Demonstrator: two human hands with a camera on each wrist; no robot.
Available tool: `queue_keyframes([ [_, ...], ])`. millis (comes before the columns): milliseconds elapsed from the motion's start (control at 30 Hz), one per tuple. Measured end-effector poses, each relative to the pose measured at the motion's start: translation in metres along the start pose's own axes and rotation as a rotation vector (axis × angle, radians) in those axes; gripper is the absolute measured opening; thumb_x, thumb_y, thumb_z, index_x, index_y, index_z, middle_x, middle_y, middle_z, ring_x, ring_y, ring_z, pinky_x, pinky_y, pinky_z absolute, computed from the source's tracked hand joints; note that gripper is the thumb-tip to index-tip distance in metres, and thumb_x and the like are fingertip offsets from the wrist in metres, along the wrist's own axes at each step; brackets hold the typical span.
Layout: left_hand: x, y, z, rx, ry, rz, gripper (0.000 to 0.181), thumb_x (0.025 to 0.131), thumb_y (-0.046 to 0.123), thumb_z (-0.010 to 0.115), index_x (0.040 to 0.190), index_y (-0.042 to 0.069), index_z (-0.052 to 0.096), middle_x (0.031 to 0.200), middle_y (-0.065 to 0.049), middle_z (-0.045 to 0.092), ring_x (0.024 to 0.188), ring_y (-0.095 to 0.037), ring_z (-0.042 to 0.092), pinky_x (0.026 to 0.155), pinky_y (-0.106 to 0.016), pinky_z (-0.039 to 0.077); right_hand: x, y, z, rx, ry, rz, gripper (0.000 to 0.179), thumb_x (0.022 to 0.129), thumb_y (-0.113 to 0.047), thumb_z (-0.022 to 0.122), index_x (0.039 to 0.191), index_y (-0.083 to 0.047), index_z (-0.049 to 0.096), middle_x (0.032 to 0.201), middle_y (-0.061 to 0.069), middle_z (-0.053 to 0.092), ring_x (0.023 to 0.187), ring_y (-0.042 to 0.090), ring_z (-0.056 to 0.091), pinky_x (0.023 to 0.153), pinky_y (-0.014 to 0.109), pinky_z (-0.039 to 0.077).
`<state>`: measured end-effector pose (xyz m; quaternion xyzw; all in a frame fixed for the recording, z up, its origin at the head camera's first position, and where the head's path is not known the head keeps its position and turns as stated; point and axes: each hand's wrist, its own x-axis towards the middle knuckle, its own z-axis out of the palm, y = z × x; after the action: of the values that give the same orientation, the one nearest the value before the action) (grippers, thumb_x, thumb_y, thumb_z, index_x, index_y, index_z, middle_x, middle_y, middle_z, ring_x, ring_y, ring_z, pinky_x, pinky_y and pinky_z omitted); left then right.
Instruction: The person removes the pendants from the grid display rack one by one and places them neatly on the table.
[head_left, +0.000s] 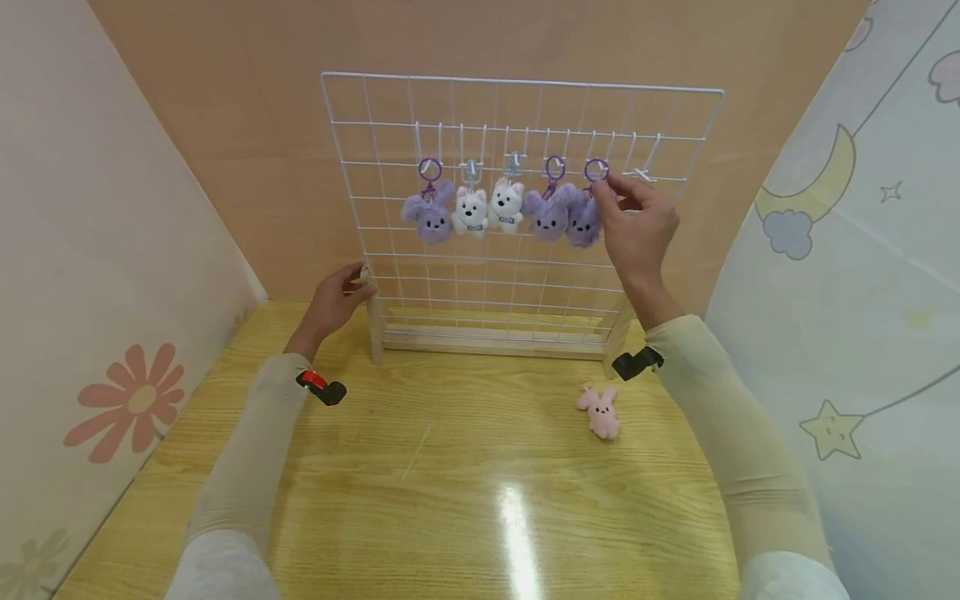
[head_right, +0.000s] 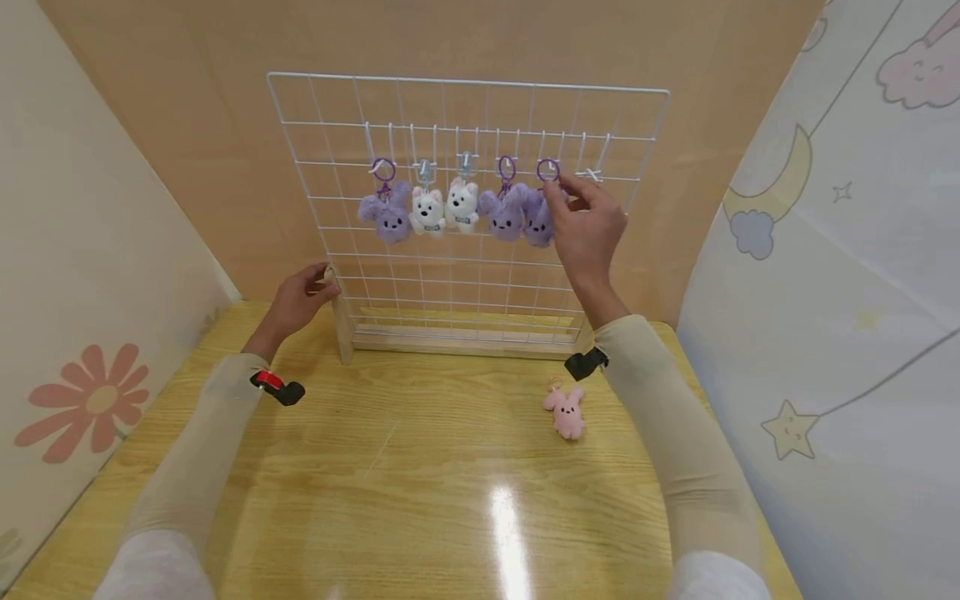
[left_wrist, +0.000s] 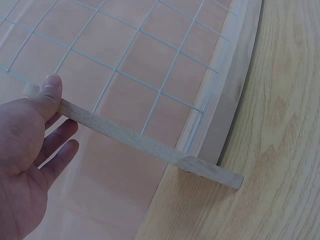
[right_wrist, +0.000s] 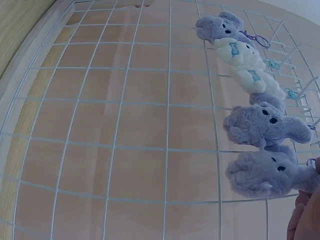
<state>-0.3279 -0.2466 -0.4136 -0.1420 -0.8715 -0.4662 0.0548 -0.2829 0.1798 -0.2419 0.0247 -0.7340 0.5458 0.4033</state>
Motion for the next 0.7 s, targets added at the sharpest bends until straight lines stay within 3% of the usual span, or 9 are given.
queue_keyframes([
  [167, 0.001, -0.001, 0.0, 0.0, 0.002, 0.003, 0.065, 0.106, 0.029, 0.059, 0.159, 0.002, 0.034, 0.155, -0.026, 0.043, 0.133, -0.045, 0.052, 0.104, -0.059, 0.048, 0.001, -0.001, 0.002, 0.019, 0.018, 0.037, 0.022, 0.091, -0.013, 0.078, 0.105, 0.003, 0.079, 0.094, 0.0, 0.075, 0.07, 0.002, 0.055, 0.067, 0.015, 0.046],
  [467, 0.001, -0.001, 0.0, 0.002, -0.003, -0.006, 0.066, 0.106, 0.032, 0.059, 0.159, 0.003, 0.033, 0.156, -0.025, 0.042, 0.134, -0.044, 0.051, 0.105, -0.059, 0.047, 0.015, 0.03, 0.009, 0.036, 0.029, 0.034, 0.022, 0.091, -0.021, 0.08, 0.106, -0.004, 0.081, 0.093, -0.003, 0.074, 0.072, 0.004, 0.057, 0.069, 0.017, 0.048],
  [700, 0.0, -0.001, 0.0, 0.008, -0.003, -0.012, 0.068, 0.105, 0.032, 0.059, 0.16, 0.004, 0.032, 0.157, -0.025, 0.041, 0.135, -0.044, 0.051, 0.106, -0.059, 0.047, 0.015, 0.033, 0.01, 0.046, 0.034, 0.018, 0.022, 0.092, -0.024, 0.08, 0.102, -0.004, 0.082, 0.084, -0.009, 0.07, 0.071, 0.004, 0.059, 0.066, 0.016, 0.048],
])
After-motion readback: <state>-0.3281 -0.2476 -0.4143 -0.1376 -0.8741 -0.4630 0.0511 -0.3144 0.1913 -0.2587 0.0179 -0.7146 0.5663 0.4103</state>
